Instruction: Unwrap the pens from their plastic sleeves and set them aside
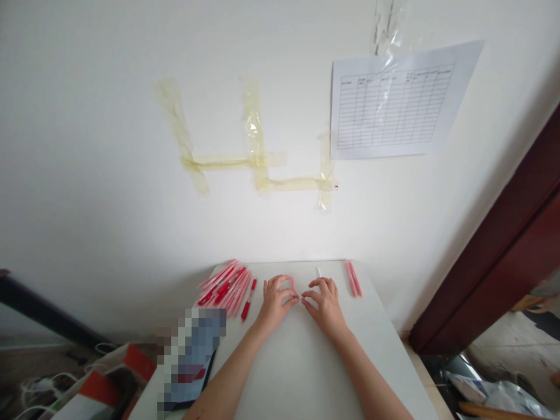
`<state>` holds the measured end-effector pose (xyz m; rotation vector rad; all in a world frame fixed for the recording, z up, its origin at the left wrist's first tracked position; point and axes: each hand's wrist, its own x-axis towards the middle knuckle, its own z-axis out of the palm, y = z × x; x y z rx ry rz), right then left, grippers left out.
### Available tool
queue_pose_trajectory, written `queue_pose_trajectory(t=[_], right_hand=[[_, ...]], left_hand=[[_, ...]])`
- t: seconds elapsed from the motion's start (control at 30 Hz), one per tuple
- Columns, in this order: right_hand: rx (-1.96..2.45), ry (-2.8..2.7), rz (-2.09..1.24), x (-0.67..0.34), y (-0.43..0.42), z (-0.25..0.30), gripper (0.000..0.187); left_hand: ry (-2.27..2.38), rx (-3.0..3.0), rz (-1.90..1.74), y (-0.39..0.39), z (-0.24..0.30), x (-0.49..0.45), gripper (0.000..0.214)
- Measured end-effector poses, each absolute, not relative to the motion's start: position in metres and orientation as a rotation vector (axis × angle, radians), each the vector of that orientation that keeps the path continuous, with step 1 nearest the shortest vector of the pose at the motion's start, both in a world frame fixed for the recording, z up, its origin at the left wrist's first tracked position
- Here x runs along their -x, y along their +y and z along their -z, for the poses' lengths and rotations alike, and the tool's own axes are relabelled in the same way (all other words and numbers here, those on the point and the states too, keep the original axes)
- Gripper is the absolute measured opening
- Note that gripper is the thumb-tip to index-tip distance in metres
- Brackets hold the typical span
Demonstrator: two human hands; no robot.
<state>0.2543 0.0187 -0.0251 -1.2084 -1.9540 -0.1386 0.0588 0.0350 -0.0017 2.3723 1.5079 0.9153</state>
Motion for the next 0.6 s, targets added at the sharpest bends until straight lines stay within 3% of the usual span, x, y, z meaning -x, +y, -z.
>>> queue_pose_trajectory(t=[0.33, 0.6], right_hand=[[1.203, -1.976, 0.137, -0.254, 0.019, 0.026, 0.011], [1.247, -1.902, 0.132, -0.262, 0.023, 0.03, 0.01]], left_hand=[[1.498, -2.387, -0.906, 0.035, 0.004, -0.059, 0.007], [1.586, -2.437, -0.879, 0.041, 0.003, -0.048, 0.04]])
